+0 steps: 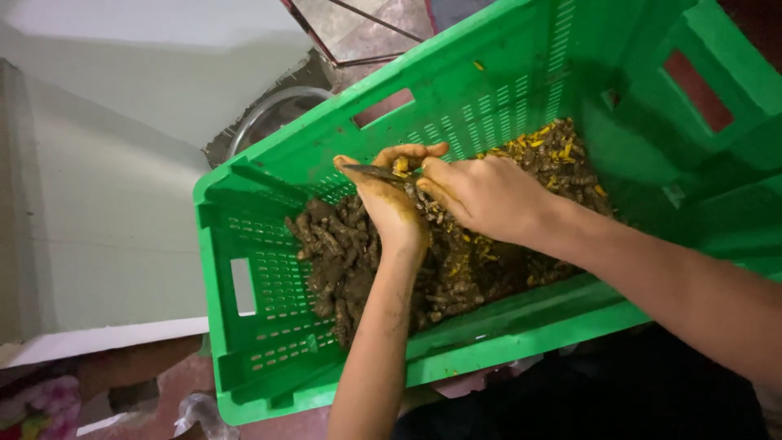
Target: Peeling the skin off turmeric roots using a knife inside a plastic crate
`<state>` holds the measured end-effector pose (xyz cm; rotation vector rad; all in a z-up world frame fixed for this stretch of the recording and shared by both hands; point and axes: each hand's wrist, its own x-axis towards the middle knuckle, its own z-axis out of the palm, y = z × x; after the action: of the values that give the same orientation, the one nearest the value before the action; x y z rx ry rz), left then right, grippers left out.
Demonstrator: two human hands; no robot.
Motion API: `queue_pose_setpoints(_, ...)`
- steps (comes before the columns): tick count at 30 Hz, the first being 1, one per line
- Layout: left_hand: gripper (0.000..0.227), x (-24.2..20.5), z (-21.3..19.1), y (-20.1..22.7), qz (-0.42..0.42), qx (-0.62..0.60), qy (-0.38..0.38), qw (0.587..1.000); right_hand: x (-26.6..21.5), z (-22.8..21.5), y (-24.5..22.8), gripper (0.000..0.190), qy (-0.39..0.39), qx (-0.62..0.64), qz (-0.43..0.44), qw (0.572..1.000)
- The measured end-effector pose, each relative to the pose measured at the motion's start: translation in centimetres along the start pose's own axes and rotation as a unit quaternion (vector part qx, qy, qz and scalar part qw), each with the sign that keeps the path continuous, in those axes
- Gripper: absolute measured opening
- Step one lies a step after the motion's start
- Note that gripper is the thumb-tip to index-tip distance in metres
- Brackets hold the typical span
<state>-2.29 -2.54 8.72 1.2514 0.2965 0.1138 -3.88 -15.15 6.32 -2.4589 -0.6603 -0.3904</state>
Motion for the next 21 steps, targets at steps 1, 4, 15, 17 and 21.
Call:
queue_pose_setpoints(1,0.098,0.0,0.0,-0.2,0.022,0.011,0.014,1.000,0.3,-0.4,-0.1,0.033,-0.027,0.020,0.006,0.999)
queue_pose_setpoints(4,0.092,0.3,-0.4,-0.5,0.034,0.022,0.030,0.999,0.3,-1.0,-0.3,0.033,-0.029,0.010,0.013,0.999)
queue_pose_setpoints(15,0.095,2.4,-2.0,-1.9,-0.063,-0.062,-0.002,0.996,0.4,-2.9,-1.3,0.029,-0.019,0.196,0.120,0.973)
queue_pose_setpoints(17,0.101,3.5,-2.2,-2.6,-0.056,-0.109,-0.045,0.991,0.8,-0.9,0.3,0.032,0.053,0.312,0.153,0.936)
queue_pose_setpoints(21,0.098,0.9,-0.3,-0.9,-0.041,-0.099,-0.053,0.993,1.6,-0.8,-0.9,0.036,0.038,0.388,0.161,0.907)
